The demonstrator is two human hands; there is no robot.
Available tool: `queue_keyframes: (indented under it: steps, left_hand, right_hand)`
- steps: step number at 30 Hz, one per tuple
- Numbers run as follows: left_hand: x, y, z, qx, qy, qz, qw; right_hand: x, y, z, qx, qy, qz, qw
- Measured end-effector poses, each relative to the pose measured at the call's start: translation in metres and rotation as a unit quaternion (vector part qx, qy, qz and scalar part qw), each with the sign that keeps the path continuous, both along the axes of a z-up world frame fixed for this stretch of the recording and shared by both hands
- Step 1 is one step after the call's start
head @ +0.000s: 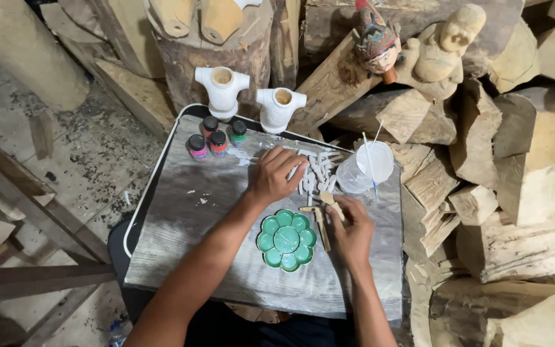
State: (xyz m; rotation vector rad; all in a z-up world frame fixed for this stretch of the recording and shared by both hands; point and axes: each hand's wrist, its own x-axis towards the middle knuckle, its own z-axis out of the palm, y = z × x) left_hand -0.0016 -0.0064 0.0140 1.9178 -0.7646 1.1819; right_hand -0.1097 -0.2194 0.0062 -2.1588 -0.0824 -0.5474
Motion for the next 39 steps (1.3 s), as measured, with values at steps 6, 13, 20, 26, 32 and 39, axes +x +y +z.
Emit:
queue_keyframes:
  steps: [6, 13, 20, 26, 32, 39]
  left_hand:
    - [-0.003, 0.008, 0.014, -0.015, -0.016, 0.001, 1.000]
    - [-0.001, 0.004, 0.005, -0.024, -0.028, 0.025, 0.999]
    - [-0.008, 0.009, 0.026, -0.014, -0.047, 0.088, 0.995]
    - [0.002, 0.005, 0.003, 0.002, -0.046, 0.108, 0.993]
    - [-0.007, 0.002, 0.006, 0.010, -0.031, 0.108, 0.994]
    - [-0.008, 0.006, 0.019, 0.019, -0.037, 0.120, 0.992]
  right_hand:
    - [0.019, 0.005, 0.016, -0.002, -0.017, 0.058, 0.998]
    - [0.042, 0.014, 0.002, 0.118, 0.001, 0.095, 0.989]
    - [0.078, 0.014, -0.017, 0.273, 0.053, 0.122, 0.953]
    - [0.082, 0.023, -0.023, 0.328, 0.048, 0.110, 0.937]
    - [0.077, 0.023, -0.026, 0.337, 0.030, 0.094, 0.936]
    - [0.080, 0.034, -0.022, 0.350, 0.008, 0.099, 0.931]
